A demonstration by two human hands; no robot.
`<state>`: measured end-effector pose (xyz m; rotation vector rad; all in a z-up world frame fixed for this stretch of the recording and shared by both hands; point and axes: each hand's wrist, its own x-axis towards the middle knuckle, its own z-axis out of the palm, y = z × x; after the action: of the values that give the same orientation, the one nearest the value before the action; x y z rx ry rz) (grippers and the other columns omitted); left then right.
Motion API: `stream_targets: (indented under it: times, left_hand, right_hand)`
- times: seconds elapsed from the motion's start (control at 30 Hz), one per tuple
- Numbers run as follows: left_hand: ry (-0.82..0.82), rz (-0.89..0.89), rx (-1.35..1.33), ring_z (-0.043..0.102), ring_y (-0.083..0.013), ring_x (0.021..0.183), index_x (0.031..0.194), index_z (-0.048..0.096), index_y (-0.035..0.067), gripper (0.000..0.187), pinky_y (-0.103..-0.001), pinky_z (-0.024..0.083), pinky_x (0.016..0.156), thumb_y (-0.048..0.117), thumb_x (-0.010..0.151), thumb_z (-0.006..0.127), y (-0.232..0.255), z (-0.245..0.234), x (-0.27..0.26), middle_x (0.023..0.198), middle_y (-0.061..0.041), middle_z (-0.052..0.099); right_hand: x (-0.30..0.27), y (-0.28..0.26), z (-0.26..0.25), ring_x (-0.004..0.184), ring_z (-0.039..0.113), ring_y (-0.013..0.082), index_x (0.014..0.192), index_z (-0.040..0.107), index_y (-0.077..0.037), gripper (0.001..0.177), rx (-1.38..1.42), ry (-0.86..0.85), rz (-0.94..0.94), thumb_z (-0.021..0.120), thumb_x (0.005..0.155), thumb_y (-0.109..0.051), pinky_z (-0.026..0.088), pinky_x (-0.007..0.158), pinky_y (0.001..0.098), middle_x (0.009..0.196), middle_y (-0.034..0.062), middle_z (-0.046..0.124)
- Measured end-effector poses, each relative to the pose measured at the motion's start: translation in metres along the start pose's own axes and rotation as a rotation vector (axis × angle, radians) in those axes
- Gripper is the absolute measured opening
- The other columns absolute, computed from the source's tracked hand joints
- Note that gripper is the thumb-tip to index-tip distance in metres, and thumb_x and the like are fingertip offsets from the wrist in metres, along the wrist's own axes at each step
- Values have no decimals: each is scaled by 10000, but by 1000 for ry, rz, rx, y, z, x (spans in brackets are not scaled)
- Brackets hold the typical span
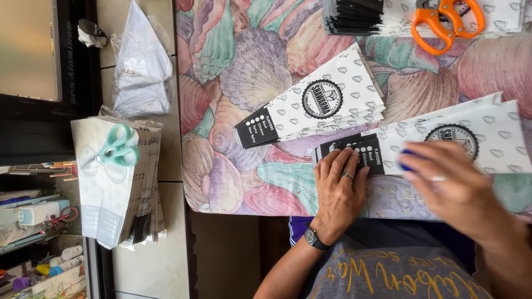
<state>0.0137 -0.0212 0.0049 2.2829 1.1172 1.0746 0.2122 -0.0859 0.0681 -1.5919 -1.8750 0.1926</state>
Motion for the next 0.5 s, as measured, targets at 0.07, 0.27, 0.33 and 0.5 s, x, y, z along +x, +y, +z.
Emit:
stream_targets:
  times: [0.07,0.27,0.33,0.5]
  left_hand:
    - [-29,-40,12,603,-348,1186,1280,659,-7,315,-493,454,1019,167,1017,676,1,-2,2,1298,-149,653]
    - [-106,-69,-11,578,-344,1212,1296,650,-42,321,-478,426,1008,153,1041,630,1,-6,5,1311,-143,618]
    - [-128,-75,0,579,-346,1215,1321,643,-23,342,-478,423,1010,168,1038,633,-1,-5,1,1325,-135,619]
    - [-101,-66,4,583,-348,1208,1308,657,-27,345,-472,426,1000,175,1029,659,-1,-4,2,1311,-145,636]
  right_hand:
    - [13,-7,25,1111,641,331,1209,689,16,336,18,-89,-121,742,884,-50,529,1051,480,1267,164,685]
    - [6,4,59,1100,635,325,1155,726,53,239,88,-23,-72,700,918,76,555,981,382,1286,165,701]
    - [-6,23,75,1081,632,304,1232,714,11,466,8,5,-51,846,785,35,610,897,338,1329,173,703]
    - [29,42,70,1095,682,327,1220,726,50,291,-119,74,1,795,939,22,580,903,355,1271,232,751]
